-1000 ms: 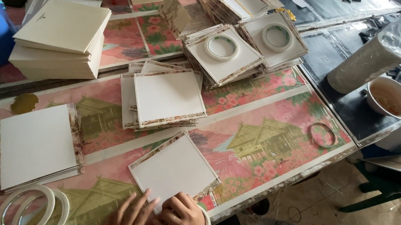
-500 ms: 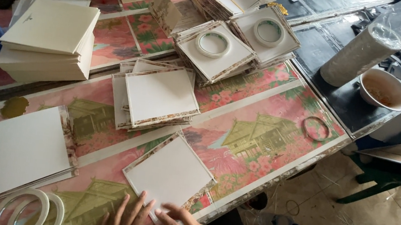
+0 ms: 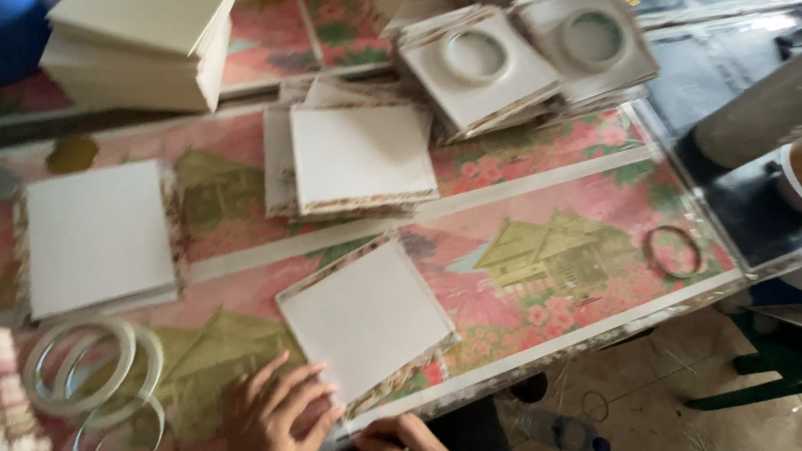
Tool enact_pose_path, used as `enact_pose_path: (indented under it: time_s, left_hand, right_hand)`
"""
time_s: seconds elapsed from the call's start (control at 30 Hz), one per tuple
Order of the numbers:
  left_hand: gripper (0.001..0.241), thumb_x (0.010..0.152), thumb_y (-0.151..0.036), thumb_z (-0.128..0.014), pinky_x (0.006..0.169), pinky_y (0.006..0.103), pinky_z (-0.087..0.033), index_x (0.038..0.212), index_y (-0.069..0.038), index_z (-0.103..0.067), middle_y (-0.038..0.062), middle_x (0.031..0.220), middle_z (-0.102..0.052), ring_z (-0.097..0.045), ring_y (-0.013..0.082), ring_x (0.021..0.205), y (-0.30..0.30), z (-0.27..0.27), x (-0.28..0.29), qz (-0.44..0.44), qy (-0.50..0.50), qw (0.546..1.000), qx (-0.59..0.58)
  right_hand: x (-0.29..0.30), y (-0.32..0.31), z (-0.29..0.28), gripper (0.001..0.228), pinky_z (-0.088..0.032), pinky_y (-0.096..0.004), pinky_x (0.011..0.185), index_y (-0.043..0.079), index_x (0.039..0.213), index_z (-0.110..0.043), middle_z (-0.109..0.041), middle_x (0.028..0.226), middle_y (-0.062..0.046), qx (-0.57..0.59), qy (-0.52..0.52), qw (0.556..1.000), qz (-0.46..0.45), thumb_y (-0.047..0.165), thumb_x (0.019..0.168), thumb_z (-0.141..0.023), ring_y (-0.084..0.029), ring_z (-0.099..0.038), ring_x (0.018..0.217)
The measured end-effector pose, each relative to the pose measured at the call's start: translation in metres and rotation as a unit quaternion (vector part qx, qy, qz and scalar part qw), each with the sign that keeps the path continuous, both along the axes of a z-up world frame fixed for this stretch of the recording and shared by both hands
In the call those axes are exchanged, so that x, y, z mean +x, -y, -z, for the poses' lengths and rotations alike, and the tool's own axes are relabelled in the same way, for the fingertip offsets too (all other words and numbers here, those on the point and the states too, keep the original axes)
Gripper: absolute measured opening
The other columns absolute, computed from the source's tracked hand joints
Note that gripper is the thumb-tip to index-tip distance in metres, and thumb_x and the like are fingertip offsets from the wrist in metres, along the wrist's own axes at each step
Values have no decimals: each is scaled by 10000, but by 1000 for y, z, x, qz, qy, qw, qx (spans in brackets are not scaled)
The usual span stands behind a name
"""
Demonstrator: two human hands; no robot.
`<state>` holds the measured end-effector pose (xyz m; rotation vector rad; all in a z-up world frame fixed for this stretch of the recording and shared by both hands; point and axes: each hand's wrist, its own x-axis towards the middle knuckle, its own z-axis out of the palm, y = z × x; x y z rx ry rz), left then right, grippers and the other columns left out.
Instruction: The person assembles small white cards by applying adhesive tape to their edges. They pick up a card, apply a strip of tape, and place it on a stack. The person repeats this process for multiple cards, occasionally adjusting the stacks on the table.
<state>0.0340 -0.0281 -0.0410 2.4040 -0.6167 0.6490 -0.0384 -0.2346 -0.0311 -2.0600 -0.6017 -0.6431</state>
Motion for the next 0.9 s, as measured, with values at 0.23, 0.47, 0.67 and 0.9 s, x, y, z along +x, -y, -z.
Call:
enact_pose_path:
  time_s: [0.23,0.47,0.67,0.9]
  left_hand:
    - [279,732,-354,-939,1127,542,-350,967,-317,-792,-167,1234,-769,-602,236,1341,7,-25,-7,-28,-118,993,-13]
    - [354,698,-332,-973,1182,506,-289,1008,-309,-804,-169,1278,-757,-562,222,1392,6,-26,-11,-39,-171,984,-21]
    - [382,718,-353,-974,1185,531,-285,1053,-303,-797,-158,1311,-743,-542,229,1424,5,-24,-16,-32,-172,984,-18]
    - [271,746,-327,-945,1208,621,-278,916,-289,-738,-133,1358,-718,-503,266,1472,8,-35,-17,-33,-207,978,9]
  right_hand:
    - [-13,-6,-20,153,-608,-337,871,31,1124,-790,-728,1107,-153,-26,-96,994,42,96,990,-758,-254,-739,934]
    - [-20,-7,-28,397,-622,-342,1056,67,1390,-691,-632,1345,-188,-53,-145,985,72,97,998,-747,-277,-754,1193]
    - [-5,1,-38,136,-622,-331,915,88,1101,-813,-700,1248,-154,-48,-117,986,112,78,985,-744,-242,-754,1006]
    - [24,6,-28,65,-552,-427,953,100,960,-736,-665,1340,-129,-87,-140,980,113,160,958,-760,-248,-721,938]
